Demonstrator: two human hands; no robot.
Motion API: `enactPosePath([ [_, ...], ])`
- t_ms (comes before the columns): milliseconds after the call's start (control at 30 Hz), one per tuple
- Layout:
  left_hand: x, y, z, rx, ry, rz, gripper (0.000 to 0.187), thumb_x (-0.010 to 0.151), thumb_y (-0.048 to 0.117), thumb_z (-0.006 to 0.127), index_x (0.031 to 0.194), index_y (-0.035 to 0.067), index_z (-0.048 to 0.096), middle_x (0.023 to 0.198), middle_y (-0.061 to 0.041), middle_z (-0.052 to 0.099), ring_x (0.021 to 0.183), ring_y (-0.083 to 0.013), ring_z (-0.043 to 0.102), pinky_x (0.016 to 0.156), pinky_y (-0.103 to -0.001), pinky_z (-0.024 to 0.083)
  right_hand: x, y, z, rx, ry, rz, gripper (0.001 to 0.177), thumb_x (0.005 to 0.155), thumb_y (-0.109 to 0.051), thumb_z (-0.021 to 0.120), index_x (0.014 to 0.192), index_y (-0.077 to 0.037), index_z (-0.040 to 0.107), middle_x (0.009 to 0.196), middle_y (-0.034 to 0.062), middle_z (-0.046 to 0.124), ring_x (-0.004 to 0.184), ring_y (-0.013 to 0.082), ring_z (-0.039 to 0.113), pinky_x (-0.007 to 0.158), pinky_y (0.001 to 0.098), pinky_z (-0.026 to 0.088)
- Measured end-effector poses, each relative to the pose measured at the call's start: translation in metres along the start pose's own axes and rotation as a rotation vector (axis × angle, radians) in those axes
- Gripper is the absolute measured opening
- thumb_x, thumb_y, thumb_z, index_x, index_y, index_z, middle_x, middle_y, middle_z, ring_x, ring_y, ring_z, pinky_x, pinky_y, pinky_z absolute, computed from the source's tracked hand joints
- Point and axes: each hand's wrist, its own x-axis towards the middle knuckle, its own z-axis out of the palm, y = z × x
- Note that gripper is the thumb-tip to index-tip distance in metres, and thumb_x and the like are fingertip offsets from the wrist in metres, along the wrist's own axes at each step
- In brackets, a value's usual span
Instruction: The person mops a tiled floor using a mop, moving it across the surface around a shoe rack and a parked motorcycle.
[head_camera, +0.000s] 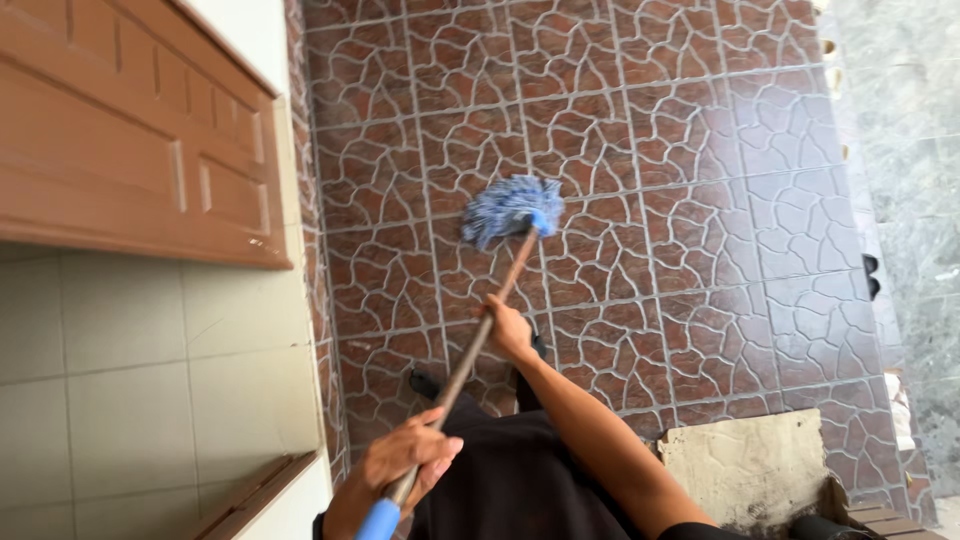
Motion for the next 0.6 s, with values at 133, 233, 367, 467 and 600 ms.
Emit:
enactPosePath([
  [133, 0.054, -0.025, 0.037, -0.066, -0.041, 0.051, 0.023, 0.099, 0.006, 0.067, 0.121, 0.009, 0.071, 0.086, -0.001, 0.07, 0.087, -0.0136, 0.075, 0.107, -0.05, 0.05, 0.001, 0.071, -0.034, 0.133, 0.213, 0.163, 0.014, 0.099, -0.021, 0.058, 0.112, -0.024, 0.062, 0.091, 0.005, 0.077, 0.084, 0.0305, 0.076, 0.075, 0.0435, 0.058],
  [233, 0.079, -0.027, 0.039, -0.187, -0.127, -0.08, 0.021, 0.097, -0.001, 0.066, 0.116, 0.007, 0.073, 0.082, -0.002, 0.065, 0.082, -0.0157, 0.071, 0.114, -0.05, 0.05, 0.006, 0.099, -0.052, 0.166, 0.243, 0.244, 0.014, 0.092, -0.02, 0.062, 0.106, -0.018, 0.059, 0.1, 0.0035, 0.078, 0.086, 0.0324, 0.076, 0.072, 0.0458, 0.058],
  [367, 0.108, -0.029, 0.022, -0.225, -0.14, -0.101, 0.021, 0.093, -0.006, 0.069, 0.108, 0.006, 0.075, 0.075, -0.003, 0.059, 0.072, -0.0182, 0.062, 0.107, -0.047, 0.052, 0.015, 0.097, -0.055, 0.055, 0.23, 0.275, 0.017, 0.093, -0.025, 0.069, 0.104, -0.014, 0.061, 0.093, 0.0169, 0.075, 0.09, 0.042, 0.07, 0.074, 0.0516, 0.053],
  [467, 0.13, -0.026, -0.004, -0.203, -0.175, -0.044, 0.02, 0.089, -0.008, 0.068, 0.104, 0.004, 0.075, 0.075, -0.005, 0.061, 0.072, -0.021, 0.063, 0.099, -0.045, 0.053, 0.035, 0.076, -0.042, 0.154, 0.225, 0.272, 0.017, 0.095, -0.029, 0.068, 0.099, -0.014, 0.062, 0.091, 0.018, 0.074, 0.088, 0.0431, 0.069, 0.072, 0.0513, 0.052],
  [600, 0.151, -0.012, -0.053, -0.102, -0.186, 0.062, 0.026, 0.082, -0.01, 0.067, 0.104, 0.002, 0.074, 0.074, -0.006, 0.062, 0.072, -0.0227, 0.064, 0.092, -0.043, 0.054, 0.069, 0.034, -0.009, 0.256, 0.258, 0.044, 0.013, 0.093, -0.022, 0.066, 0.098, -0.011, 0.061, 0.09, 0.0143, 0.075, 0.087, 0.0385, 0.073, 0.073, 0.0461, 0.055],
])
